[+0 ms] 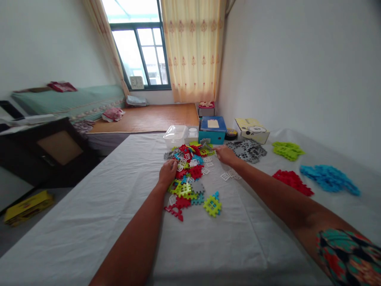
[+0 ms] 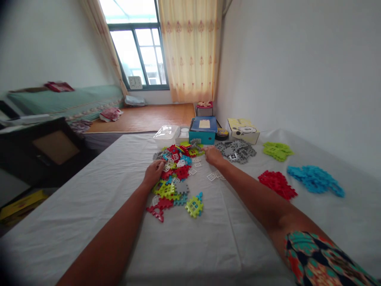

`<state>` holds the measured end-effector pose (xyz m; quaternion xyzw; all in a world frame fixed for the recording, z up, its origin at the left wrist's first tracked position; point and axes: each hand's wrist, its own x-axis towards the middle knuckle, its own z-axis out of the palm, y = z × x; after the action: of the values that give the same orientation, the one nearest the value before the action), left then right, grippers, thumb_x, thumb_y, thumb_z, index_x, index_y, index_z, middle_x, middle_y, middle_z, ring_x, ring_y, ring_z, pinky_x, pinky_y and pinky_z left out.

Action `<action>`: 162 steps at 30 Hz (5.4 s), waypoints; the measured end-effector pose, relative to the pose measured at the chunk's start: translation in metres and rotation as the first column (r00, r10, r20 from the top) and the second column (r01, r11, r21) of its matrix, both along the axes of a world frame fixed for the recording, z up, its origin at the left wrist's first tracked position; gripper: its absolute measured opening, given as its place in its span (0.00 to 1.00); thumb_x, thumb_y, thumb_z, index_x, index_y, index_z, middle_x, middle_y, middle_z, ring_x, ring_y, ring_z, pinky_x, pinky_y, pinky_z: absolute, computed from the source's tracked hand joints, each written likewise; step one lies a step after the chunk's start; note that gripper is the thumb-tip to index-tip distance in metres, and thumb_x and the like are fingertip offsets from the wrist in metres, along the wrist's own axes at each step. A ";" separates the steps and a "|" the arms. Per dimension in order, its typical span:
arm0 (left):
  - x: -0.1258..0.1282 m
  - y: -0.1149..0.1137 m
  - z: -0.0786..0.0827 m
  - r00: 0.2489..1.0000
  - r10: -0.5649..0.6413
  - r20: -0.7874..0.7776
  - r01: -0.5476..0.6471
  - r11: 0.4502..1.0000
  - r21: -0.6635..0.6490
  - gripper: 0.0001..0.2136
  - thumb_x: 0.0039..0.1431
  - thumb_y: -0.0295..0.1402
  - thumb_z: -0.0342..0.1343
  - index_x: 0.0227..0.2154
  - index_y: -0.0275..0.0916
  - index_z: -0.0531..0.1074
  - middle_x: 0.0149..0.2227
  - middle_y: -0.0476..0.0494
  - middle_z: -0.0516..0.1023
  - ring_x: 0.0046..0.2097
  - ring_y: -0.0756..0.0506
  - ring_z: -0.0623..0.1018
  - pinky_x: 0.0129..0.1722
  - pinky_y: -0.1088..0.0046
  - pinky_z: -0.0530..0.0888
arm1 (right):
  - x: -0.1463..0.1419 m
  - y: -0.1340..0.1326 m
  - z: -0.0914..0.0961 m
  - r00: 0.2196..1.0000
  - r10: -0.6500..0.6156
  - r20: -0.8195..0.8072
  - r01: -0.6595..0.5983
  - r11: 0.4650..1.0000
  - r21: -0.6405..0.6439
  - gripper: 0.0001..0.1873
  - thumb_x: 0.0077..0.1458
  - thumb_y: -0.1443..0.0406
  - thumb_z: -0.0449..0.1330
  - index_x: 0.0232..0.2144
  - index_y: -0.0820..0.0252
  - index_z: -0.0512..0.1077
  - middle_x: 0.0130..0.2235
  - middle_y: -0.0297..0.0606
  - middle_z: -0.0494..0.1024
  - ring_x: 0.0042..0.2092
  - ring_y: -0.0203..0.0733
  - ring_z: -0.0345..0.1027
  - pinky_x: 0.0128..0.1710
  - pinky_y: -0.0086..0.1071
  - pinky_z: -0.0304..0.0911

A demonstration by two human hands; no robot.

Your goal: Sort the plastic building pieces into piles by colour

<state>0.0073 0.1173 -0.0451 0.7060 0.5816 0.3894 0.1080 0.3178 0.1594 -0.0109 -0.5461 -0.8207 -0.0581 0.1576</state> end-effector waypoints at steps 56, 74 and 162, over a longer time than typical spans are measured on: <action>-0.003 0.001 -0.002 1.000 -0.009 -0.004 0.009 1.000 -0.024 0.15 0.61 0.36 0.45 0.39 0.39 0.76 0.42 0.41 0.79 0.44 0.43 0.77 0.47 0.67 0.72 | 0.013 0.007 -0.002 0.986 -0.125 0.110 0.145 0.968 -0.206 0.23 0.60 0.69 0.50 0.57 0.53 0.68 0.49 0.44 0.74 0.47 0.42 0.70 0.46 0.30 0.61; -0.002 0.001 0.000 1.000 -0.013 -0.002 0.013 1.000 -0.029 0.16 0.61 0.36 0.45 0.39 0.39 0.77 0.42 0.41 0.80 0.45 0.43 0.77 0.49 0.66 0.71 | 0.017 0.002 0.012 0.988 -0.103 0.116 0.114 0.990 -0.086 0.17 0.62 0.62 0.50 0.45 0.53 0.77 0.46 0.41 0.79 0.46 0.43 0.71 0.42 0.30 0.63; -0.003 0.003 -0.001 0.997 -0.018 -0.069 0.017 1.000 -0.015 0.17 0.60 0.38 0.44 0.39 0.39 0.77 0.43 0.41 0.79 0.45 0.42 0.77 0.49 0.66 0.71 | 0.008 -0.095 0.002 0.999 -0.044 -0.025 0.047 0.992 0.116 0.15 0.64 0.66 0.49 0.47 0.55 0.74 0.45 0.41 0.78 0.46 0.45 0.65 0.41 0.35 0.54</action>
<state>0.0039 0.1207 -0.0464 0.7234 0.5814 0.3597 0.0964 0.3261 0.0644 -0.0085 -0.5551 -0.8015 -0.1031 0.1970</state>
